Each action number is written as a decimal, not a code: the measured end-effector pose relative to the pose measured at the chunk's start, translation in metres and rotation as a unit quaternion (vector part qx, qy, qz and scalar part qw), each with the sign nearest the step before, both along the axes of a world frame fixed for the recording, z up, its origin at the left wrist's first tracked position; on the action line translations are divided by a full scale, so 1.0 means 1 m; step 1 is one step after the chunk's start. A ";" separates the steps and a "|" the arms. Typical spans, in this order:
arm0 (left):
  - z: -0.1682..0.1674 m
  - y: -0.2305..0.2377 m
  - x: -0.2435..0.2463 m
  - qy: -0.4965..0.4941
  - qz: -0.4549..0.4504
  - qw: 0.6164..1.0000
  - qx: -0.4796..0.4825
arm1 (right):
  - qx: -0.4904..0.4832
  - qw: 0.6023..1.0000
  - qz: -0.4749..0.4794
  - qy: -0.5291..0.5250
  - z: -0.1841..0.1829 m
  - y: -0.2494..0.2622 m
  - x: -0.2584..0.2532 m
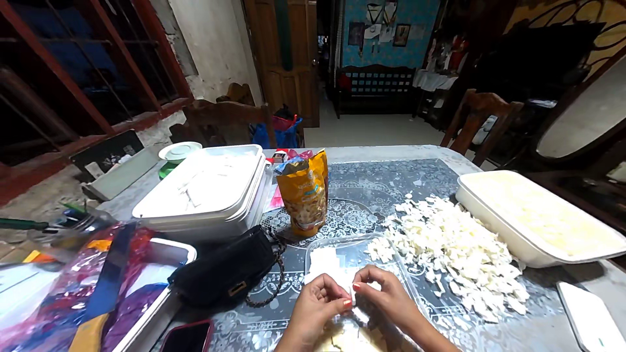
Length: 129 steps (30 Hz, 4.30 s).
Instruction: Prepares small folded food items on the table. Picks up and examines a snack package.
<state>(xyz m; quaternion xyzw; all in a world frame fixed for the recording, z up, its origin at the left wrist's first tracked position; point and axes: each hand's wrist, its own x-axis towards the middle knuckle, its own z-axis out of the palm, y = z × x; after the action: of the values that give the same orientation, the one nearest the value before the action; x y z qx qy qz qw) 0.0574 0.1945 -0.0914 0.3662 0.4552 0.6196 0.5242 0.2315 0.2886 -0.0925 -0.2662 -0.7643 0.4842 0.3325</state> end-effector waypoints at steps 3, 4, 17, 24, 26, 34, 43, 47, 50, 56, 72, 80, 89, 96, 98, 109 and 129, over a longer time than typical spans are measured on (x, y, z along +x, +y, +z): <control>0.003 0.002 -0.004 0.013 0.040 0.999 0.006 | 0.104 0.990 0.013 -0.093 0.003 -0.006 0.001; 0.004 0.002 -0.006 0.018 0.056 0.998 0.003 | 0.149 0.984 0.016 -0.099 0.001 -0.009 -0.001; 0.005 0.000 -0.002 0.036 -0.006 0.998 -0.044 | 0.245 0.965 -0.070 -0.065 -0.005 -0.010 -0.003; 0.002 0.004 -0.007 0.096 0.078 0.992 -0.004 | 0.369 0.926 -0.009 -0.081 -0.015 -0.020 -0.009; -0.004 0.004 -0.010 0.262 0.082 0.962 0.001 | 0.456 0.885 -0.052 -0.074 -0.017 -0.019 -0.010; -0.018 -0.003 -0.001 0.660 -0.004 0.751 0.032 | 0.456 0.801 -0.322 -0.214 0.032 0.032 0.035; -0.022 -0.003 -0.005 0.662 0.024 0.745 0.085 | 0.138 0.887 0.286 -0.335 0.025 0.001 0.016; -0.020 -0.004 -0.007 0.644 0.032 0.760 0.082 | 0.111 0.883 0.277 -0.363 0.027 0.001 0.012; -0.008 -0.001 -0.015 0.574 -0.035 0.818 -0.022 | 0.097 0.891 0.246 -0.369 0.024 0.004 0.010; -0.002 0.003 -0.025 0.404 0.024 0.913 -0.054 | 0.025 0.939 0.167 -0.301 0.024 0.015 0.015; -0.004 -0.002 0.011 0.175 0.045 0.983 -0.042 | -0.048 0.995 -0.004 -0.088 0.002 -0.004 -0.001; -0.005 -0.001 0.004 0.180 0.018 0.983 -0.011 | -0.036 0.999 0.000 0.010 0.002 -0.005 -0.002; 0.011 0.000 0.002 0.010 0.010 0.995 -0.102 | 0.137 0.990 0.020 -0.005 -0.009 -0.005 -0.004; -0.007 -0.003 0.006 0.260 0.062 0.964 0.004 | -0.077 0.995 -0.002 -0.057 0.003 0.000 0.001; -0.004 -0.002 0.002 0.204 0.042 0.978 -0.012 | -0.066 0.995 -0.011 -0.071 0.004 0.004 0.003; -0.005 0.002 0.005 0.011 0.050 0.999 -0.015 | 0.034 0.998 0.024 0.037 -0.006 -0.008 -0.003; -0.021 -0.004 0.000 0.668 0.020 0.742 0.053 | 0.338 0.864 -0.226 -0.296 0.031 0.030 0.036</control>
<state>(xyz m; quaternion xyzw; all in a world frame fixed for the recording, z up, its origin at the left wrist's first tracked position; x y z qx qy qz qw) 0.0573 0.1903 -0.1128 0.7046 0.6621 0.2496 0.0532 0.2673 0.3187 -0.0613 -0.4339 -0.8625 0.0063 0.2604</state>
